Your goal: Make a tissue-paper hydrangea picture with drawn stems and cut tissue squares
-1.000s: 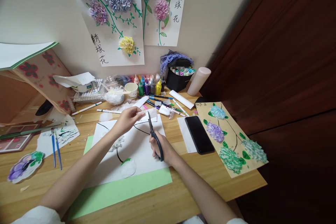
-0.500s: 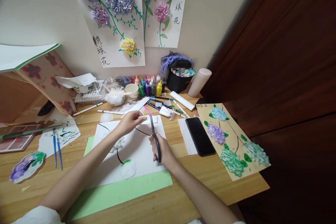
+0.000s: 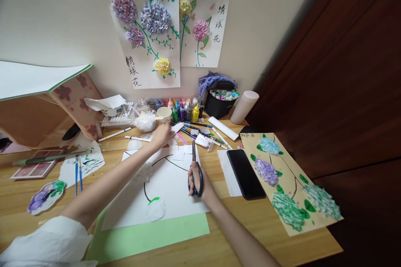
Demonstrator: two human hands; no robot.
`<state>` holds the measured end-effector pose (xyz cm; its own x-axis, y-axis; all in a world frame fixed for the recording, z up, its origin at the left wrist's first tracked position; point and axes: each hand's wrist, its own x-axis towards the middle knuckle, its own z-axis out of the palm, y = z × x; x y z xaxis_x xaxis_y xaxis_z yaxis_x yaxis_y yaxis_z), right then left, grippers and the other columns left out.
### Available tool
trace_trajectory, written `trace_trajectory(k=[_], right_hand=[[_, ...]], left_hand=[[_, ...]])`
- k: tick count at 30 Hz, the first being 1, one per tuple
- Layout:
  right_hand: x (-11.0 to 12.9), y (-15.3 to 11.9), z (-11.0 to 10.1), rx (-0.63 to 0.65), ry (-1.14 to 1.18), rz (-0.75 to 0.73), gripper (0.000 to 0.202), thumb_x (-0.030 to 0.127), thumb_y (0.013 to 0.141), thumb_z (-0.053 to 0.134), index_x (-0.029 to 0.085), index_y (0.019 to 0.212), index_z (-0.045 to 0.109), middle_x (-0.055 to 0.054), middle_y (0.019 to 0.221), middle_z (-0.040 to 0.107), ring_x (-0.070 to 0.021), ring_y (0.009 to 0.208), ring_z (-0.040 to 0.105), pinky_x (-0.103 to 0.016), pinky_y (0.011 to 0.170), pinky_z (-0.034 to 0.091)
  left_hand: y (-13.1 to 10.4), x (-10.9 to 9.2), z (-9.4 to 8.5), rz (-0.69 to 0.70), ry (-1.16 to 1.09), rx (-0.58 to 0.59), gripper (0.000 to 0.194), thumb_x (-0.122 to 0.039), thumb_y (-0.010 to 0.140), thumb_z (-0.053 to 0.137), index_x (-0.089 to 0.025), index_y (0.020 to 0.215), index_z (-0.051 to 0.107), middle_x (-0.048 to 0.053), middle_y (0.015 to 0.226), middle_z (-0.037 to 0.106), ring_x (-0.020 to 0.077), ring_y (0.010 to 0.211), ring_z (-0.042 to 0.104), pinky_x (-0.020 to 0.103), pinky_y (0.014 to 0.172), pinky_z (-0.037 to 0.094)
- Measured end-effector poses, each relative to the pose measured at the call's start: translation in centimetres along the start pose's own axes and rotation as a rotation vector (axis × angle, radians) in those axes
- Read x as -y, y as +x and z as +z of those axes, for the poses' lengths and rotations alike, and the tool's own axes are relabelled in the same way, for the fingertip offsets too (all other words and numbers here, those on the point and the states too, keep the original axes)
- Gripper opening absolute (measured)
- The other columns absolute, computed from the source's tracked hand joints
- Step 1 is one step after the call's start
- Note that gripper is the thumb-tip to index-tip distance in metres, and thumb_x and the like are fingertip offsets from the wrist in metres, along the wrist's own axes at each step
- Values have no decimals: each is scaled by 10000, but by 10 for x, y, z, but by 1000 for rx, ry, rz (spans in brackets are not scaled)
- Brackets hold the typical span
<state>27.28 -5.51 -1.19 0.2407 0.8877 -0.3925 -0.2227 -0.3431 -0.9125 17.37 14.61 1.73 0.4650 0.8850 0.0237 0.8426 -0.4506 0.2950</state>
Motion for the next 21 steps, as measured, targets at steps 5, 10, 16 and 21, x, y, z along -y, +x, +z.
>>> trace_trajectory(k=[5, 10, 16, 21], right_hand=[[7, -2, 0, -4, -23, -11, 643, 836, 624, 367, 198, 677, 418, 99, 326, 398, -77, 228, 422, -158, 260, 316], [8, -3, -2, 8, -31, -26, 662, 849, 623, 345, 194, 681, 422, 96, 331, 399, -74, 233, 423, -157, 268, 305], [11, -8, 1, 89, 25, -51, 731, 903, 551, 293, 200, 707, 415, 97, 363, 406, -74, 276, 427, -219, 364, 428], [13, -17, -2, 264, -37, -130, 694, 851, 642, 300, 188, 798, 432, 87, 462, 430, -76, 370, 471, -253, 488, 477]], left_hand=[[4, 0, 9, -65, -22, 7, 229, -215, 792, 572, -79, 976, 570, 204, 1000, 629, 289, 940, 609, 332, 729, 448], [-3, -2, -5, 40, -119, -5, 148, -251, 800, 558, -132, 859, 625, 135, 933, 666, 255, 899, 609, 315, 736, 442], [-26, -8, -50, 197, -280, -40, 236, -314, 867, 444, -161, 836, 622, 59, 859, 671, 184, 793, 596, 272, 704, 434], [-55, -5, -72, 257, -504, -85, 241, -352, 870, 423, -172, 826, 577, 24, 790, 631, 156, 711, 553, 240, 635, 397]])
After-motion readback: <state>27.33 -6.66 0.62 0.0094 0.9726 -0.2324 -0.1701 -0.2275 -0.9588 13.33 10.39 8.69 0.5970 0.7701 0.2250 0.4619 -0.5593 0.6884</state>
